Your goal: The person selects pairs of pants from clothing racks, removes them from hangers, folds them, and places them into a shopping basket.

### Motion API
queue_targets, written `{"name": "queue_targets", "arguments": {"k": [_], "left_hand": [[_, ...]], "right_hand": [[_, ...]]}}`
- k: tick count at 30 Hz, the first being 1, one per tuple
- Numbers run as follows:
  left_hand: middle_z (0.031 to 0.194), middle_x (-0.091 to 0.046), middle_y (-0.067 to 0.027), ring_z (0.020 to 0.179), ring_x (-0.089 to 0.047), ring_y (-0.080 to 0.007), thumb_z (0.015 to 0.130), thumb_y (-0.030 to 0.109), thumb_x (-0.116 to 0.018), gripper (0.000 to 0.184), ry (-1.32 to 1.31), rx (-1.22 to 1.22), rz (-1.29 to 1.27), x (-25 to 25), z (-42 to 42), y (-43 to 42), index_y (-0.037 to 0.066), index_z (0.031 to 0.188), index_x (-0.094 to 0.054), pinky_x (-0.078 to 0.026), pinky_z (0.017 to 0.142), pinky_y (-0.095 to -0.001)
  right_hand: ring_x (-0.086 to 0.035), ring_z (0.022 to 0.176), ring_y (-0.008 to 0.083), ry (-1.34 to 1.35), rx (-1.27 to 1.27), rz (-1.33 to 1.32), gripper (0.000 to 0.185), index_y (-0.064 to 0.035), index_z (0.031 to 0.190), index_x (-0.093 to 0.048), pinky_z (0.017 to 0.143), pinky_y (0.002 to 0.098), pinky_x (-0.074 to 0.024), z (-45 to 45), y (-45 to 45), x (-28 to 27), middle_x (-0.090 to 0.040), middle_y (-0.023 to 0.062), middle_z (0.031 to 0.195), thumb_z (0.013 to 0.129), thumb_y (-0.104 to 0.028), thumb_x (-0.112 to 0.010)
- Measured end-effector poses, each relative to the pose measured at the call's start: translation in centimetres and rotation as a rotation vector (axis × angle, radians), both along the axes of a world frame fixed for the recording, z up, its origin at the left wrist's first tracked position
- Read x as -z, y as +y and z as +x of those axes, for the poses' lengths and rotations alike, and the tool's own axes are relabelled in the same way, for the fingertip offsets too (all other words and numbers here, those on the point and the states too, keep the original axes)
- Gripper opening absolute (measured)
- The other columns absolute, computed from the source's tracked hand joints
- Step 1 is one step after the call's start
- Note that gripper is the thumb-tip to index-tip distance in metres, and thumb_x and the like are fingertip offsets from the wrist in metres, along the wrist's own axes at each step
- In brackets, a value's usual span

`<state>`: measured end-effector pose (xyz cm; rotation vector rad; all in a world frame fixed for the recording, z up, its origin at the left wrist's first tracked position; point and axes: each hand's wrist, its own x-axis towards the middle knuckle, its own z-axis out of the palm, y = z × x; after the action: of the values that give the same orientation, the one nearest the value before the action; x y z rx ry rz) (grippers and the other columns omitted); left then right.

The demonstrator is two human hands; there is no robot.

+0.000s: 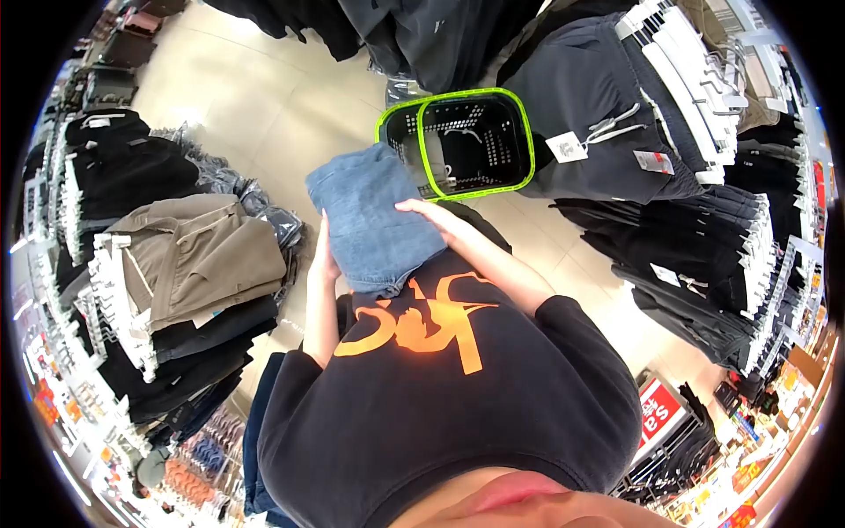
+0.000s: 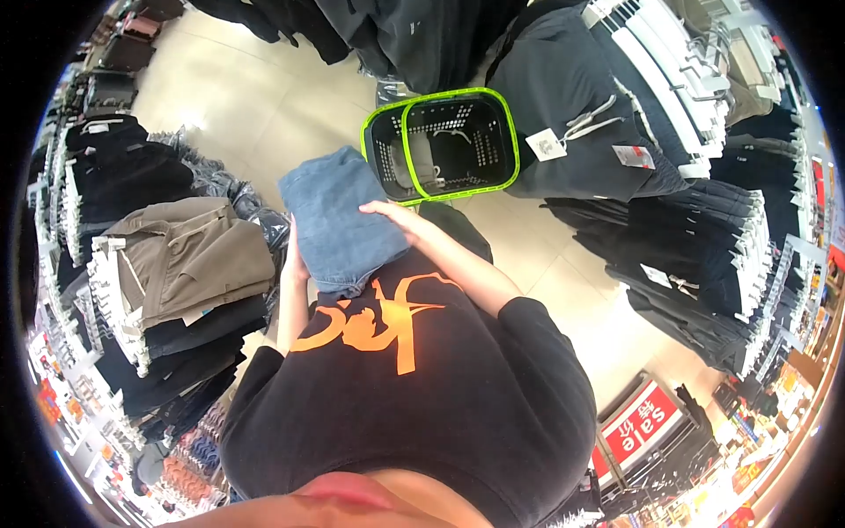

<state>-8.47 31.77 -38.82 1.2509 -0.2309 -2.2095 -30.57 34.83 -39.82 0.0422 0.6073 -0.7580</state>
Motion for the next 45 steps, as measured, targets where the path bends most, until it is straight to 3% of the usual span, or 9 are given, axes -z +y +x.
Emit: {"name": "queue_targets", "arguments": {"k": [4,9,13,29,34,36,38,40,45], "left_hand": [[0.13,-0.037,-0.012,0.117,-0.038,-0.0259,0.084,0.057,-0.037,0.07,-0.138,-0.026,0.0,-0.3,-0.5,1.2,0.005,0.131,-0.03,-0.033,0.096,-0.0382],[0.117,-0.049,-0.015,0.103,-0.05,-0.0248,0.072,0.032,-0.067,0.062,-0.186,0.211,0.204,3.5,-0.8,0.9,-0.001,0.119,-0.043,-0.04,0.09,-0.0366],[0.107,-0.054,-0.0133,0.097,-0.053,-0.0222,0.072,0.019,-0.065,0.052,-0.271,0.366,0.091,5.4,-5.4,-1.6,0.0,0.116,-0.044,-0.045,0.083,-0.0332],[0.121,-0.045,-0.0149,0.108,-0.046,-0.0239,0.073,0.025,-0.069,0.076,-0.181,0.534,-0.137,34.1,-27.6,-9.2,0.0,0.129,-0.025,-0.039,0.09,-0.0348],[0.124,-0.043,-0.0198,0.111,-0.045,-0.0301,0.073,0.031,-0.064,0.088,-0.655,0.751,-0.337,44.8,-26.8,-7.4,0.005,0.137,-0.009,-0.038,0.091,-0.0336],[0.117,-0.048,-0.0218,0.106,-0.049,-0.0315,0.072,0.025,-0.063,0.083,-0.748,0.831,-0.441,48.9,-24.5,-6.4,0.005,0.136,-0.014,-0.039,0.089,-0.033],[0.109,-0.053,-0.0241,0.101,-0.052,-0.0344,0.071,0.023,-0.058,0.073,-0.694,0.806,-0.475,47.3,-21.9,-5.3,0.004,0.133,-0.022,-0.04,0.087,-0.0346],[0.079,-0.057,-0.0099,0.076,-0.057,-0.0225,0.074,0.012,-0.054,0.066,-0.882,0.967,-0.36,44.6,-18.9,-4.0,0.003,0.131,-0.024,-0.045,0.07,-0.0326],[0.084,-0.061,-0.0159,0.078,-0.06,-0.027,0.07,0.021,-0.056,0.053,-1.002,1.289,-0.595,35.7,-10.8,-0.9,0.005,0.12,-0.045,-0.046,0.072,-0.0338]], "right_hand": [[-0.055,0.095,0.0211,0.029,-0.034,0.108,0.049,-0.0006,0.115,-0.046,0.086,0.0341,-0.0439,0.8,1.0,4.4,-0.055,0.0111,0.107,0.074,-0.021,-0.062],[-0.053,0.098,0.0187,0.363,0.013,0.123,0.052,-0.0002,0.116,-0.046,0.082,0.0293,-0.0443,-0.8,2.5,6.0,-0.054,0.0112,0.108,0.073,-0.022,-0.064],[-0.053,0.097,0.0198,0.549,0.072,0.104,0.053,0.0003,0.118,-0.043,0.082,0.0309,-0.0444,-4.7,2.9,7.3,-0.053,0.0117,0.109,0.073,-0.019,-0.064],[-0.049,0.107,0.0256,1.248,0.155,-0.042,0.066,-0.0049,0.127,-0.036,0.091,0.032,-0.0372,-26.8,-2.5,35.4,-0.049,0.0147,0.119,0.072,-0.025,-0.065],[-0.045,0.108,0.0353,2.095,-0.051,0.283,0.068,-0.0102,0.132,-0.026,0.091,0.0401,-0.0373,-25.3,0.0,38.7,-0.042,0.018,0.125,0.073,-0.02,-0.058],[-0.044,0.109,0.0356,1.908,-0.102,0.262,0.068,-0.009,0.133,-0.023,0.091,0.0412,-0.0377,-23.0,2.5,37.2,-0.037,0.0206,0.128,0.073,-0.013,-0.055],[-0.043,0.11,0.0363,1.842,0.005,0.06,0.066,-0.0077,0.132,-0.025,0.091,0.0398,-0.0374,-20.3,6.6,36.0,-0.04,0.0218,0.124,0.073,-0.01,-0.054],[-0.042,0.113,0.0349,1.72,-0.062,0.088,0.065,-0.0064,0.131,-0.027,0.093,0.0383,-0.036,-17.4,10.0,31.9,-0.041,0.0216,0.124,0.072,-0.009,-0.055],[-0.051,0.101,0.0354,1.566,-0.098,0.302,0.059,-0.0074,0.128,-0.033,0.088,0.0385,-0.0407,-15.0,19.3,26.5,-0.053,0.0214,0.108,0.072,-0.01,-0.054]]}}
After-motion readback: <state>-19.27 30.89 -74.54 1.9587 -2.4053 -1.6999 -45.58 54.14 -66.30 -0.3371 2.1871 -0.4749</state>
